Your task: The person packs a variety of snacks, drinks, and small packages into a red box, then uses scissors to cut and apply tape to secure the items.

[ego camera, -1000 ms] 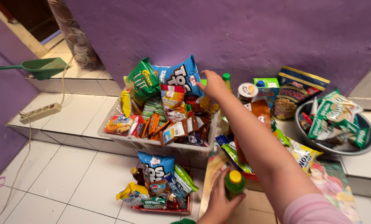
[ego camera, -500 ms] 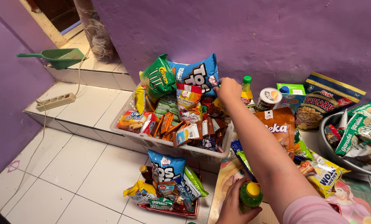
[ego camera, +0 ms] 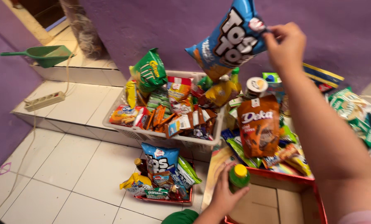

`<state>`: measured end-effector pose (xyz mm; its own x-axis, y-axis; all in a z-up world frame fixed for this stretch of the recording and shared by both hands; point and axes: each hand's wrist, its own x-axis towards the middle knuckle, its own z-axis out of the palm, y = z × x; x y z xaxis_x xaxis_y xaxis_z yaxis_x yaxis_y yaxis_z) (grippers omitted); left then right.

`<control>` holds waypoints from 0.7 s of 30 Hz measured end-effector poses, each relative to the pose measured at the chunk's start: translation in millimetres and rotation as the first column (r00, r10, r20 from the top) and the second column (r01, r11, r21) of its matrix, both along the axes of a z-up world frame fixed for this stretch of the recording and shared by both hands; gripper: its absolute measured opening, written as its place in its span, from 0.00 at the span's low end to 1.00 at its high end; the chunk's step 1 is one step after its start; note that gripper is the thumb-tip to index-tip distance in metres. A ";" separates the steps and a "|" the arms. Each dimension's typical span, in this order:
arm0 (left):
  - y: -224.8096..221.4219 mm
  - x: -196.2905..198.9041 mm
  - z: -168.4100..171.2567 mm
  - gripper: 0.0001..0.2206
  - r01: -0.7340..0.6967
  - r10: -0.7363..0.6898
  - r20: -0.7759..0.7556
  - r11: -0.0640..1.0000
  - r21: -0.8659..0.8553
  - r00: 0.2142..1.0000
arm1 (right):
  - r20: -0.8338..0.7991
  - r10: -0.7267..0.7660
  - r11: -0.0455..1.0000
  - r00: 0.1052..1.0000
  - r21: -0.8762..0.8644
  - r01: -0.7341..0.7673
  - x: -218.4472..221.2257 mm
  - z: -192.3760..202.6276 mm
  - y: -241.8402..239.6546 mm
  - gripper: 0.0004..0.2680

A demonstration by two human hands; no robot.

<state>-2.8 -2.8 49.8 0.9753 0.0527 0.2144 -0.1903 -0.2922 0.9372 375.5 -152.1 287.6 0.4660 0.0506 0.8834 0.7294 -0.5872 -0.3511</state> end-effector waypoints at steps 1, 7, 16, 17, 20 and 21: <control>0.9 1.9 -6.2 0.36 0.018 -0.018 -0.005 1.000 -0.002 1.000 | -0.005 -0.018 1.000 1.000 -0.002 0.018 -19.2 12.0 -29.1 0.04; -1.2 2.4 -16.5 0.38 0.011 -0.008 -0.028 0.995 0.103 1.000 | 0.080 0.120 0.984 0.990 -0.142 -0.108 -138.7 54.9 -187.3 0.03; 1.7 -5.4 3.7 0.44 0.056 -0.058 -0.027 0.995 -0.077 0.998 | -0.347 0.069 0.997 0.935 0.006 -0.071 -283.5 49.2 -240.6 0.06; 2.5 -7.0 4.4 0.43 0.036 -0.036 0.003 0.999 -0.037 0.999 | -0.395 0.034 0.994 0.918 -0.086 -0.074 -301.5 53.4 -230.8 0.06; 7.2 -8.6 5.1 0.39 -0.002 0.002 0.035 1.000 0.016 0.999 | -0.489 -0.014 0.982 0.872 -0.172 -0.081 -318.6 43.1 -214.2 0.06; 8.6 -9.2 4.0 0.38 -0.015 0.014 0.038 1.000 0.028 0.999 | -0.538 -0.029 0.982 0.842 -0.171 -0.075 -318.7 34.8 -211.2 0.06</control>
<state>-12.0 5.8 53.8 0.9658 0.0600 0.2523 -0.2206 -0.3211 0.9210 56.8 -363.3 322.5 0.8600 0.1990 0.4698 0.4713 -0.6628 -0.5819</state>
